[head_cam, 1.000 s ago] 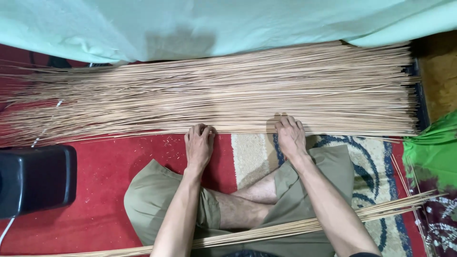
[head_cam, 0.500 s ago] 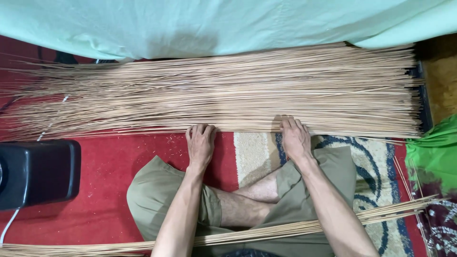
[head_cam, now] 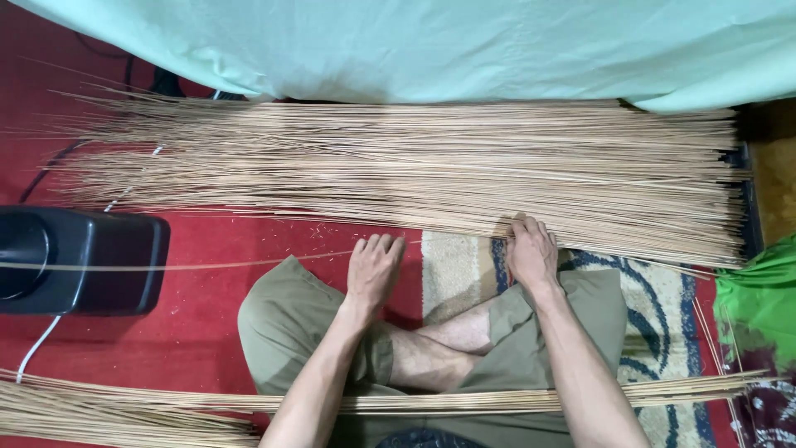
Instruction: Organizing and aligning long rattan sticks into neat piles by hand.
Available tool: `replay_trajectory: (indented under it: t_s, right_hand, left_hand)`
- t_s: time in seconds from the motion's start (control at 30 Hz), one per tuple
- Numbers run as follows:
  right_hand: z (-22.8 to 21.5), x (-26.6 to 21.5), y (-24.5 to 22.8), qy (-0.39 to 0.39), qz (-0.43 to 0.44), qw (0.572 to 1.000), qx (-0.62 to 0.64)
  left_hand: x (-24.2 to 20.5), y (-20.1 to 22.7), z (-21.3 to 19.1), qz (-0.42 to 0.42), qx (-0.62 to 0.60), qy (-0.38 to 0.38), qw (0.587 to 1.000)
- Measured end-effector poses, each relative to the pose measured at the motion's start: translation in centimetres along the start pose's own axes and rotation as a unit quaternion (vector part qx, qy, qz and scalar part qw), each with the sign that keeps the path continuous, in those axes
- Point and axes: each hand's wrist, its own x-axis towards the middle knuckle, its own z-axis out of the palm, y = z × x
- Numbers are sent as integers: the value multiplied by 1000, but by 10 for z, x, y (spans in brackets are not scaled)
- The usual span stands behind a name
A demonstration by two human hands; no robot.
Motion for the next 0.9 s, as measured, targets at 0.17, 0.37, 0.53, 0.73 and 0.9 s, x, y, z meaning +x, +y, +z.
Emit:
replay_trajectory:
  t_s: [0.17, 0.37, 0.53, 0.73, 0.9]
  right_hand:
    - [-11, -5, -8, -1, 3, 1000, -19]
    - [-12, -11, -6, 6, -13, 1000, -16]
    - [-12, -17, -9, 78, -52, 995, 22]
    - [-31, -27, -5, 51, -32, 998, 10]
    - [-99, -64, -15, 51, -21, 998, 28]
  left_hand:
    - [-11, 36, -44, -11, 41, -3, 999]
    - [-37, 81, -80, -52, 60, -56, 995]
    - [-44, 98, -105, -94, 46, -85, 991]
    - [-49, 74, -117, -146, -26, -119, 982]
    - [-51, 48, -147, -173, -124, -88, 973]
